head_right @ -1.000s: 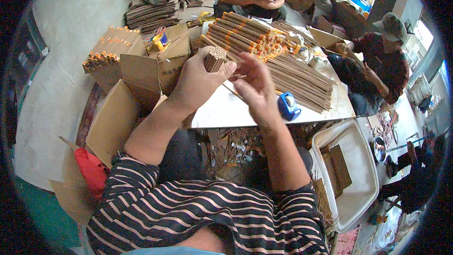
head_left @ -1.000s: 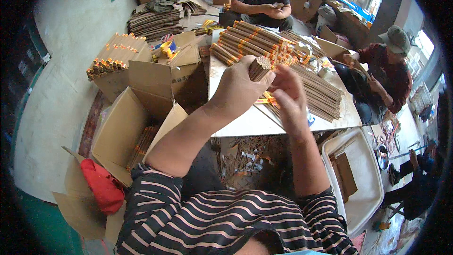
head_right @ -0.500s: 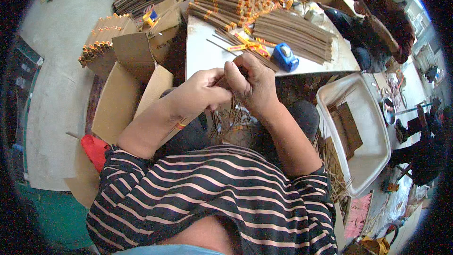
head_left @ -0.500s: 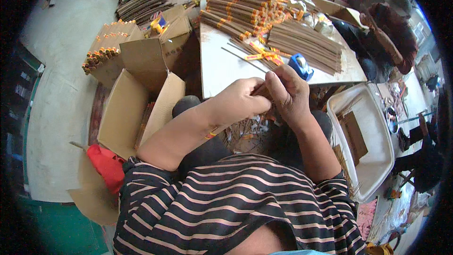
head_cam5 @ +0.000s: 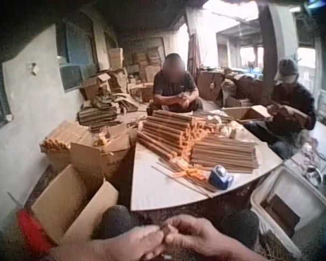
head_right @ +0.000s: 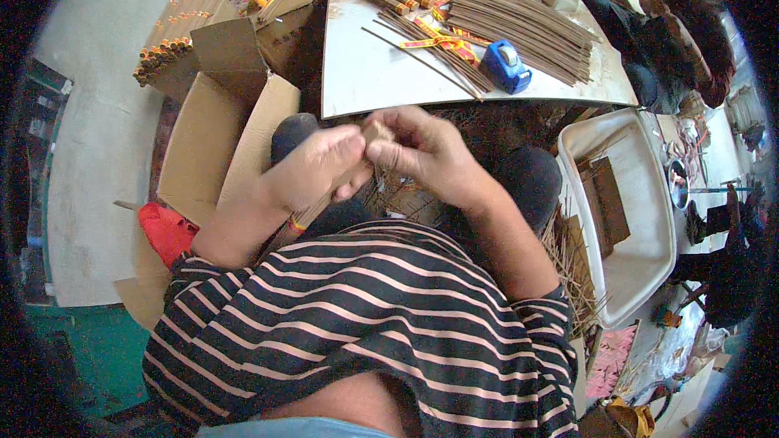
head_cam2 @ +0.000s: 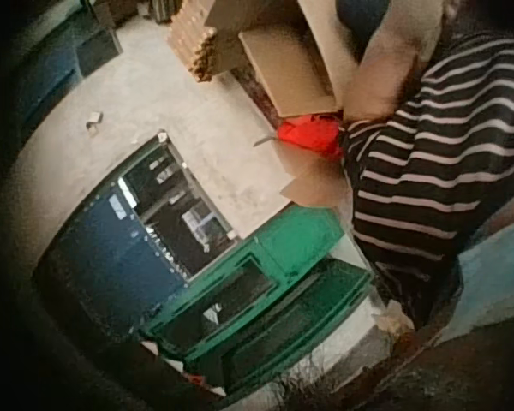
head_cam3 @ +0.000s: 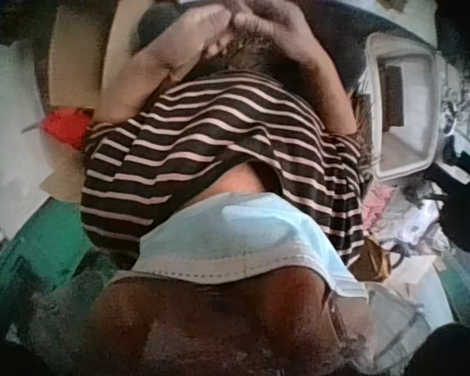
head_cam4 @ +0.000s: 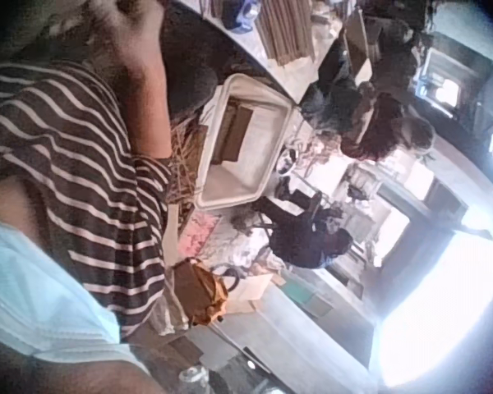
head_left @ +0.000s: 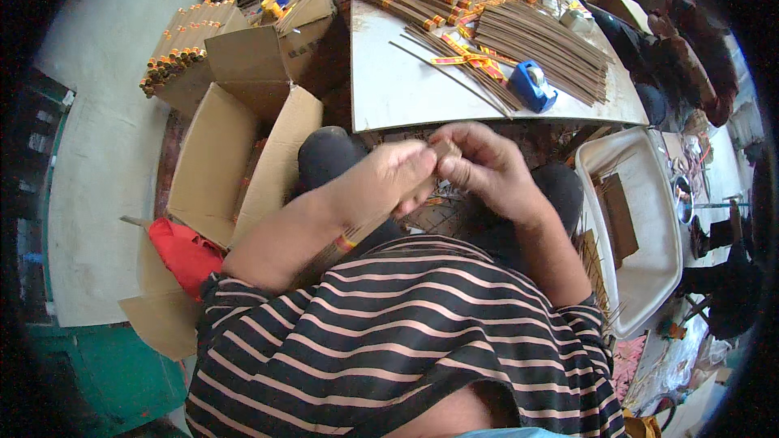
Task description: The person gathers thin sticks, aligns them into bundles, wraps a yellow and red paper band around the middle, and secures it with a blue tape dispenser. Bundled sticks are placed into a cardboard box.
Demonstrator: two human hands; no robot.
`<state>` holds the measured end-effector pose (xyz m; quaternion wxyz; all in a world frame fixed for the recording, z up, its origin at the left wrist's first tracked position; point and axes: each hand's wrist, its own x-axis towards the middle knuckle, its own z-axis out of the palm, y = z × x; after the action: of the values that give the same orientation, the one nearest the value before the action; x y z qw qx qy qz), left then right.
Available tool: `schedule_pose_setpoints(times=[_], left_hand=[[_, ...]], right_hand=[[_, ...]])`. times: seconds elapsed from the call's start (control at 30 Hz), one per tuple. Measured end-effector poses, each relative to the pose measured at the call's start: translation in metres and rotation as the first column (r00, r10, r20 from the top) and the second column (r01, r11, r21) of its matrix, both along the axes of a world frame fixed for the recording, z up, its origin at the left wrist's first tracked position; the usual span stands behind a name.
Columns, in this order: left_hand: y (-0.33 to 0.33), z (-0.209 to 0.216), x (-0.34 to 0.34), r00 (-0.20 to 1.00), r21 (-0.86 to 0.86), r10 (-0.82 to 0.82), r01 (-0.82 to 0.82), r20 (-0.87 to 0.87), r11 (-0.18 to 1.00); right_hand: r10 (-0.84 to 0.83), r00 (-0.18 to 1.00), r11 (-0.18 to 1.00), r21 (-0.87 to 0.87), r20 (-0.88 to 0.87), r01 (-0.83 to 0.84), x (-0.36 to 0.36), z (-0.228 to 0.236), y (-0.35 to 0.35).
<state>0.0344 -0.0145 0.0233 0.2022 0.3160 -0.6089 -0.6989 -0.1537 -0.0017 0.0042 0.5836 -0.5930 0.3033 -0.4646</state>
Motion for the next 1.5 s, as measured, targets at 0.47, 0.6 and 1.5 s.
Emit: schedule_pose_setpoints(times=[0.47, 0.6, 1.5], left_hand=[[-0.014, -0.048, 0.018, 0.98, 0.304, 0.03, 0.032, -0.198, 0.952], [-0.026, -0.06, 0.024, 0.987, 0.29, 0.077, -0.033, -0.142, 0.956], [-0.033, -0.057, 0.035, 0.994, 0.262, 0.099, -0.082, -0.054, 0.962]], right_hand=[[0.231, 0.959, 0.964, 0.175, -0.162, -0.202, 0.006, -0.02, -0.041], [-0.126, 0.935, 0.985, 0.066, -0.333, 0.157, -0.006, -0.045, -0.114], [-0.227, 0.947, 0.96, 0.112, -0.227, 0.257, -0.028, -0.031, -0.219]])
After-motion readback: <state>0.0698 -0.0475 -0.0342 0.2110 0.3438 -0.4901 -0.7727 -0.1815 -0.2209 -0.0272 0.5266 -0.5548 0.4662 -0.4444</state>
